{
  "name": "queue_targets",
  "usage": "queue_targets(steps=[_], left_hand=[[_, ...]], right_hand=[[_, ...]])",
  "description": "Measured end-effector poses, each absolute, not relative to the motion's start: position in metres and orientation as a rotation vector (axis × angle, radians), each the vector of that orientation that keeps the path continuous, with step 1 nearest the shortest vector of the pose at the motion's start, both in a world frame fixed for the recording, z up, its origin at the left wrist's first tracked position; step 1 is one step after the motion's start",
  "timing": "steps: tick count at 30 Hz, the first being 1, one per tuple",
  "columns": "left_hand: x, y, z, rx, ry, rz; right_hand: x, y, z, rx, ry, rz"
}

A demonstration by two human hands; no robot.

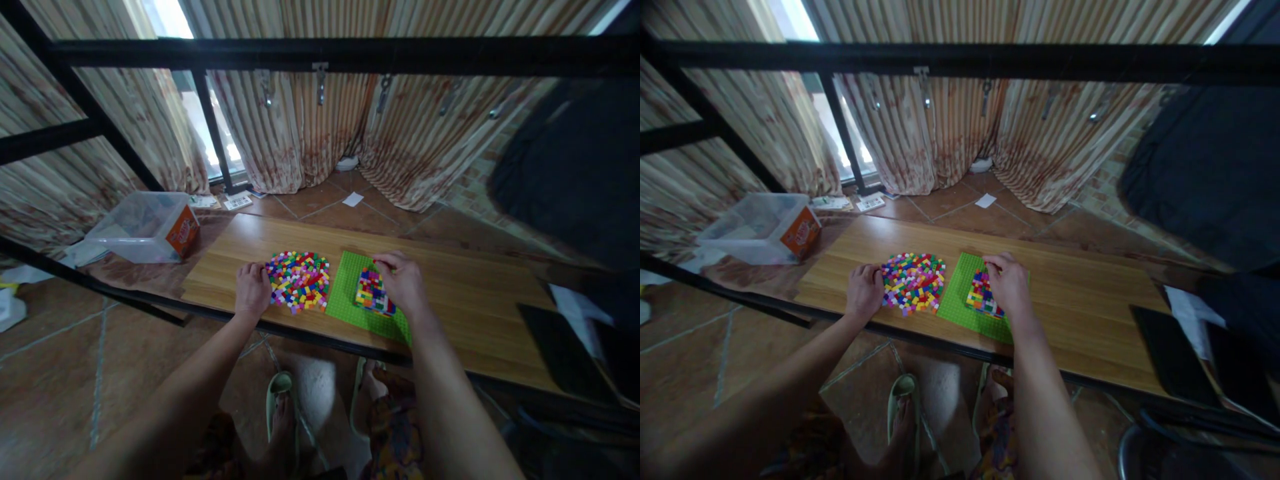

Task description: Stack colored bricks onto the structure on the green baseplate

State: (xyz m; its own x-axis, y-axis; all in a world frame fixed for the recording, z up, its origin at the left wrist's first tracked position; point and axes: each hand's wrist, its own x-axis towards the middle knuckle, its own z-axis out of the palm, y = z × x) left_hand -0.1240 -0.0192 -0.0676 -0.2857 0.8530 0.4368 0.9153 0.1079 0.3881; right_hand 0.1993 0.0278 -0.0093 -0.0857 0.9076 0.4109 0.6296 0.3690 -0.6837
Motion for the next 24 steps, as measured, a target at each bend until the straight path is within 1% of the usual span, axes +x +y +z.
queue_targets(steps=[6,24], left_hand=[[-0.1253,-0.0173,-0.0687,-1.797,-2.267,-0.917],[-0.1244,-0.0179,-0.0676,-1.795,-2.282,-0.924]], right_hand=[[0.2028,0.0289,-0.0157,-1.452,-1.970,0.349],[0.1986,0.0313,-0.0178,-1.419,-1.982,0.405]])
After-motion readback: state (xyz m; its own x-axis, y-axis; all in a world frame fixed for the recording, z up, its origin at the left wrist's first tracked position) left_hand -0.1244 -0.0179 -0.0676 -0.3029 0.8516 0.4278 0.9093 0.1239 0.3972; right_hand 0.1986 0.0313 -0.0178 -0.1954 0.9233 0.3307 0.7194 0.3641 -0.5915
